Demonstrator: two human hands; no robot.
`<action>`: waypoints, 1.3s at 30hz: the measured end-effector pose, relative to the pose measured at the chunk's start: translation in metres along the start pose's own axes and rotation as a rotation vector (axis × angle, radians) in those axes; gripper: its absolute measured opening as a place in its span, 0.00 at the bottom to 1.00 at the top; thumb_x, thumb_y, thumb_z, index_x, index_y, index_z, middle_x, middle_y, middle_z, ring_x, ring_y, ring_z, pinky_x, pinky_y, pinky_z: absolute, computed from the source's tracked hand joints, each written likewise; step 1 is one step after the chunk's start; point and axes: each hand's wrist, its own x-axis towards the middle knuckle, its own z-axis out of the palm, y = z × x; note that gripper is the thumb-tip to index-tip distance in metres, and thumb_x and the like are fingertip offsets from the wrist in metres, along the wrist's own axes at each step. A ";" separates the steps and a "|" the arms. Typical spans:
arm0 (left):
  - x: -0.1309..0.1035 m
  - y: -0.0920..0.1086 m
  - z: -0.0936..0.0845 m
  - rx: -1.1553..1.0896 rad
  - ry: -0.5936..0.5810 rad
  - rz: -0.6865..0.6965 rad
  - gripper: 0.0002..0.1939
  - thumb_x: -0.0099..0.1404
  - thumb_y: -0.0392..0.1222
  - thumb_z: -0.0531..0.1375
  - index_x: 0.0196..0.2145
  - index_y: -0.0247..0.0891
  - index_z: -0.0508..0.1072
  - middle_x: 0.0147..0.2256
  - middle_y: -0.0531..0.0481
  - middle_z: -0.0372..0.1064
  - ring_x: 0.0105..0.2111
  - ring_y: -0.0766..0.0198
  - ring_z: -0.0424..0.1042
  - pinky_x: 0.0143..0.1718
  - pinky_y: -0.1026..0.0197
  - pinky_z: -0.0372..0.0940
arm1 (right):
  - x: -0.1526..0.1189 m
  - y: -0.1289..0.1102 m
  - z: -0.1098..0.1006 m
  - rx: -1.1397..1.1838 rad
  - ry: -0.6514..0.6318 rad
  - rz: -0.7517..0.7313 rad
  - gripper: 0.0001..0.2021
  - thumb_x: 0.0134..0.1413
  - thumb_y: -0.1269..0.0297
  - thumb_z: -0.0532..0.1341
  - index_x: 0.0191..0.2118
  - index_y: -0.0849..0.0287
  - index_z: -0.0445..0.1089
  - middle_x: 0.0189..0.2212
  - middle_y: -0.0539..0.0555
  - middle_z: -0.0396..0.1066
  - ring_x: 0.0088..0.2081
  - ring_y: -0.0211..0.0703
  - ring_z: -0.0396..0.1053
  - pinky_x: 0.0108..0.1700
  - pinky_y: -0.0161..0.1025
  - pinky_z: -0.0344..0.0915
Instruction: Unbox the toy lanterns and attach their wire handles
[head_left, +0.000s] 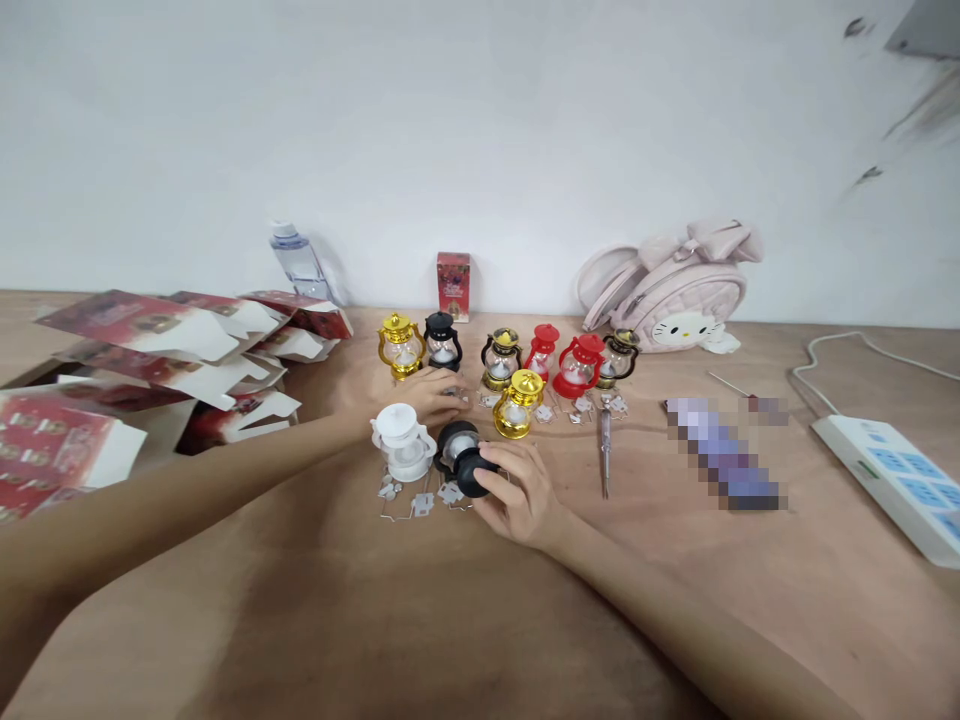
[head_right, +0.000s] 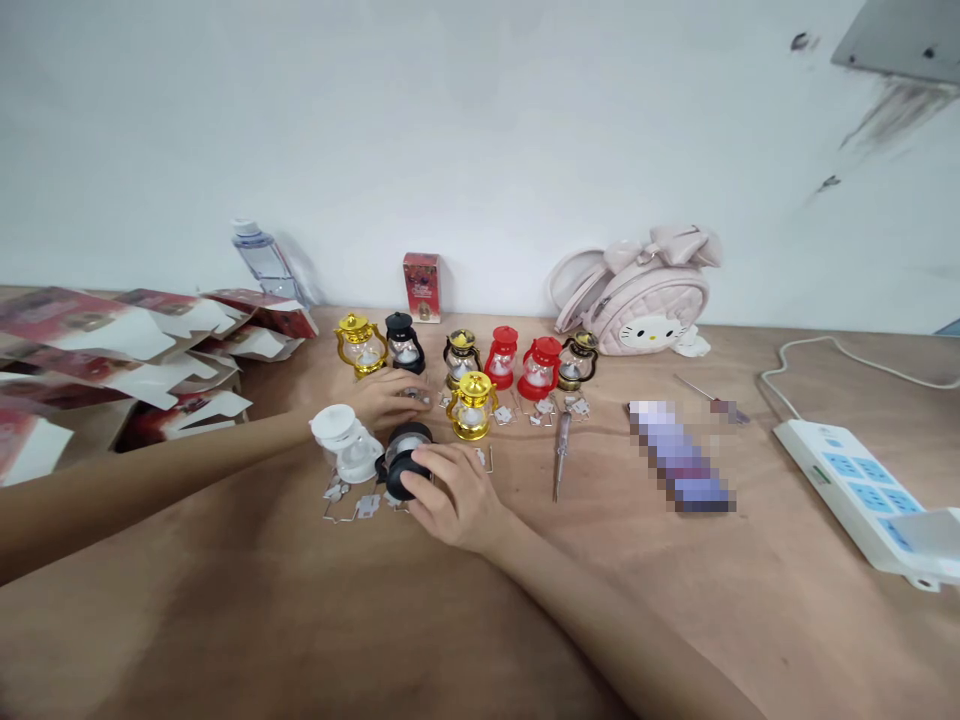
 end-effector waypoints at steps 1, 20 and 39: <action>0.000 0.001 0.000 0.015 -0.006 0.004 0.11 0.67 0.43 0.54 0.43 0.44 0.75 0.49 0.45 0.71 0.48 0.56 0.68 0.46 0.55 0.63 | 0.000 0.000 0.000 -0.004 -0.001 -0.001 0.19 0.51 0.75 0.60 0.49 0.61 0.60 0.45 0.62 0.65 0.50 0.48 0.66 0.45 0.46 0.70; 0.057 0.001 -0.032 0.205 -0.302 0.150 0.03 0.62 0.39 0.62 0.34 0.38 0.73 0.40 0.47 0.71 0.42 0.59 0.64 0.39 0.61 0.56 | 0.002 0.000 -0.001 -0.036 0.013 0.013 0.18 0.51 0.74 0.60 0.48 0.59 0.60 0.44 0.60 0.66 0.48 0.46 0.68 0.44 0.44 0.70; 0.062 0.010 -0.028 0.374 -0.312 0.215 0.07 0.66 0.34 0.56 0.39 0.39 0.74 0.42 0.45 0.72 0.44 0.61 0.66 0.41 0.61 0.57 | 0.001 -0.001 -0.001 -0.048 0.015 0.029 0.17 0.53 0.72 0.58 0.50 0.57 0.59 0.44 0.59 0.67 0.48 0.45 0.68 0.44 0.44 0.69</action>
